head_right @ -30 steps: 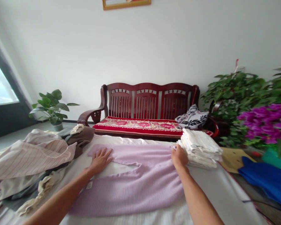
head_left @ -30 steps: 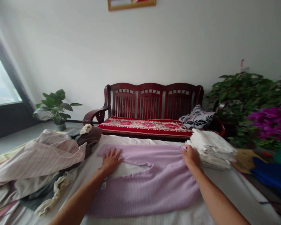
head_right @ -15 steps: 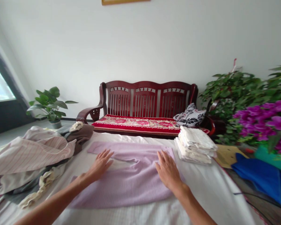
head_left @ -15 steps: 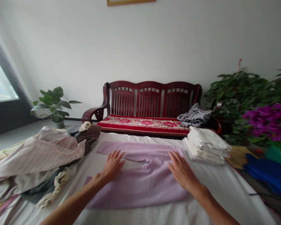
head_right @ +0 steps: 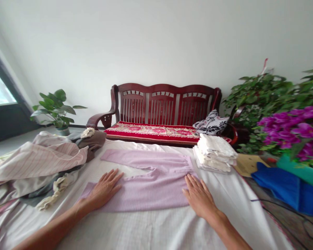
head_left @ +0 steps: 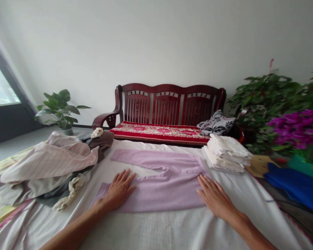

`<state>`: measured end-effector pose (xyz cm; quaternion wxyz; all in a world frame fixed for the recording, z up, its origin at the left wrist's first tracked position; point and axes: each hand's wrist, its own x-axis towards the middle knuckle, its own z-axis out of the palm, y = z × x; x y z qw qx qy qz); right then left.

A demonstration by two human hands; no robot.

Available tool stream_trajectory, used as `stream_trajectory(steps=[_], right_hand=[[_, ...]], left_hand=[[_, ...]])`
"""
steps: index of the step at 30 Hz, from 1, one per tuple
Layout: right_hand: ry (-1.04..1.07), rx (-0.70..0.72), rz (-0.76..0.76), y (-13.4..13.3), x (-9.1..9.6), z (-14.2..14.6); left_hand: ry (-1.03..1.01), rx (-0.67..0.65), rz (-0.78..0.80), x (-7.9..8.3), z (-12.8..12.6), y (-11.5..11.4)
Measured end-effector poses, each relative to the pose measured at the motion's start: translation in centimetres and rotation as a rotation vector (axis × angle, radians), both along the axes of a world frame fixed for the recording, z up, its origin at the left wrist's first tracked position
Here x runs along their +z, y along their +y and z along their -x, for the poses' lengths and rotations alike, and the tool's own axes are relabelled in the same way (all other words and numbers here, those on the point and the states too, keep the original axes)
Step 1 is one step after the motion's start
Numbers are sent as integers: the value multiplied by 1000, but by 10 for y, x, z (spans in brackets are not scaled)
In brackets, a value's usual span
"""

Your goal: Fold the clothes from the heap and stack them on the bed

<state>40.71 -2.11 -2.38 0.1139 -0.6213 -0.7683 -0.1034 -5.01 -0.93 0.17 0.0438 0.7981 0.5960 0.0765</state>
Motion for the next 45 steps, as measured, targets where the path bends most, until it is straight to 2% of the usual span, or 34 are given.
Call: stream_trajectory(steps=[2, 5, 10, 15, 19, 25, 30, 32, 34, 36, 38, 41, 45], right_hand=[[6, -33, -11, -1, 9, 13], [75, 33, -41, -5, 24, 42], [228, 185, -38, -15, 34, 81], [266, 262, -46, -20, 34, 84], [278, 293, -41, -22, 36, 81], [288, 258, -23, -20, 35, 75], [311, 170, -28, -18, 37, 67], [309, 138, -49, -17, 38, 67], [278, 136, -92, -15, 36, 68], [196, 166, -134, -13, 30, 68], [79, 200, -143, -10, 19, 65], [-60, 189, -124, -5, 2, 52], [-143, 92, -164, -1, -12, 27]], left_hand=[[-35, 17, -4, 5, -3, -1], [-89, 32, -20, 16, -19, 2], [-161, 40, -76, 35, -76, 18], [-234, 13, -119, 36, -139, 33], [-203, 37, -59, 30, -166, 46], [-160, 140, -52, 23, -162, 61], [-139, 132, -95, 28, -154, 55], [-157, 39, -188, 30, -154, 46], [-197, -162, -258, 27, -156, 35], [-245, -387, -254, 21, -159, 24], [-254, -540, -199, 11, -160, 15], [-190, -624, -120, -2, -155, 9], [-96, -619, -52, -7, -136, 6]])
